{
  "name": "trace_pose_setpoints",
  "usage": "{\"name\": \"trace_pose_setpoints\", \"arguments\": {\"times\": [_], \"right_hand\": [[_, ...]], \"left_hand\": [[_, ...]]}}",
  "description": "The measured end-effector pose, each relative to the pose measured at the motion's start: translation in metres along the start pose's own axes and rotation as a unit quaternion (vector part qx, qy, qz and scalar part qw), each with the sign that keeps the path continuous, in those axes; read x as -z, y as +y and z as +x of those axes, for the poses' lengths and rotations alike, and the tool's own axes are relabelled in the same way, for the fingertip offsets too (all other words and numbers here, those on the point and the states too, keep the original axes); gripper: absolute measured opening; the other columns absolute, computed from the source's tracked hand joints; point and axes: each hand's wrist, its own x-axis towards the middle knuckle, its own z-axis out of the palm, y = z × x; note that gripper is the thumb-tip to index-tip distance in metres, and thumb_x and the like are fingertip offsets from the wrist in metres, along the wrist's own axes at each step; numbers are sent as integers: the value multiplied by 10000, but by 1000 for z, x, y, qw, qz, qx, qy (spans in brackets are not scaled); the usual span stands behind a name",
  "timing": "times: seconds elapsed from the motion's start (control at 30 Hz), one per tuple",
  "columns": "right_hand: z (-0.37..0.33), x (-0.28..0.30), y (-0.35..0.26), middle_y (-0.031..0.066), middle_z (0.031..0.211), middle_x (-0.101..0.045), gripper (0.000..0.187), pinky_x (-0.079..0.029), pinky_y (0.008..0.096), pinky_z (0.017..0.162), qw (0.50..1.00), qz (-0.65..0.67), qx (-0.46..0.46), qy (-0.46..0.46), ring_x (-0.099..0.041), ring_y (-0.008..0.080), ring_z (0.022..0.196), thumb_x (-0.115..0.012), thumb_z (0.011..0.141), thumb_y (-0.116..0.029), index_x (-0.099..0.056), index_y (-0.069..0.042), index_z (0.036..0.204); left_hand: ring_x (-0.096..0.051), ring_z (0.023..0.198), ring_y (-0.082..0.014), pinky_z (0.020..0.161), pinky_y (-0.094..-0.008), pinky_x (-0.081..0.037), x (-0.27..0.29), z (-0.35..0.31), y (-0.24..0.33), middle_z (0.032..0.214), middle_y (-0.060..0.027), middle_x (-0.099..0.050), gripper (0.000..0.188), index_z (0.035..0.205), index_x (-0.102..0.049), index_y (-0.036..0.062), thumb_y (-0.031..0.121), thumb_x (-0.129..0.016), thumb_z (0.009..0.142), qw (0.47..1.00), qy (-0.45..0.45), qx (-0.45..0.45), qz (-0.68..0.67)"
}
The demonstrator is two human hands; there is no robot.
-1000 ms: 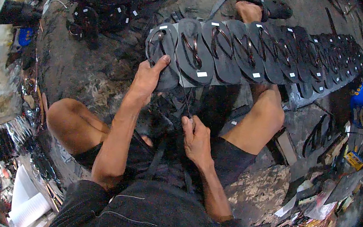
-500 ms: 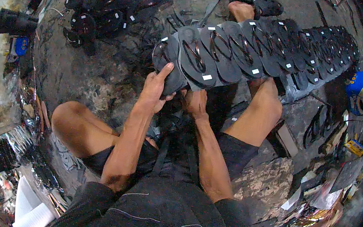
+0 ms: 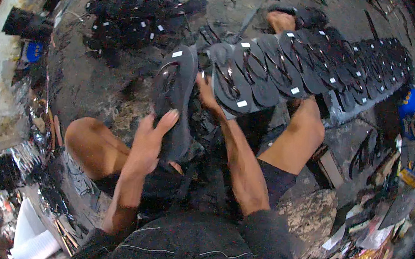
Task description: The person sits on the floor and uses a knife to trim excess material from the edges of black flip-flops. They handle each sandal individually, cutting along the perimeter and placing finished items aside.
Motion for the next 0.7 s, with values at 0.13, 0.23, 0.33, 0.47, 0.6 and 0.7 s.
{"name": "trace_pose_setpoints", "arguments": {"times": [0.13,0.23,0.33,0.47,0.6,0.7], "right_hand": [[-95,-13,-142,21,671,-628,508,-426,272,429,940,298,-140,-84,-564,97,527,-585,1003,-533,-680,-36,1051],[-119,32,-213,6,701,-642,417,-432,247,471,960,278,-33,-23,-558,71,553,-713,956,-402,-697,-18,1118],[-129,53,-230,-12,720,-646,372,-426,241,505,988,136,72,14,-541,43,590,-814,890,-283,-710,0,1108],[-164,60,-219,-24,727,-650,360,-429,242,562,987,46,154,12,-501,28,643,-868,831,-210,-723,7,1078],[-194,56,-221,9,711,-625,381,-415,269,559,990,-51,131,27,-518,60,635,-830,863,-222,-696,-19,1156],[-214,62,-221,35,678,-594,323,-414,317,535,989,14,102,106,-541,115,590,-692,966,-266,-664,-40,1196]], "left_hand": [[-651,942,-118,852,-292,-530,34,-34,-13,1074,-26,-691,437,1254,-618,22,318,-727,950,991,-48,-121,8],[-646,1040,-171,940,-312,-503,33,-47,-35,1154,-51,-680,463,1294,-595,18,285,-736,943,970,-32,-190,149],[-609,1148,-203,1028,-321,-456,14,-55,-44,1286,-80,-626,495,1343,-555,6,271,-716,958,938,-14,-269,218],[-586,1199,-186,1005,-335,-490,43,-40,-23,1289,-103,-625,504,1440,-477,8,174,-620,986,947,-2,-315,-68],[-652,977,-131,879,-277,-513,32,-44,20,1068,-39,-683,381,1231,-581,-3,267,-697,988,967,-73,-226,90],[-663,872,-98,773,-256,-527,57,-64,35,972,-9,-697,341,1163,-612,14,277,-717,975,987,-113,-115,-18]]}}
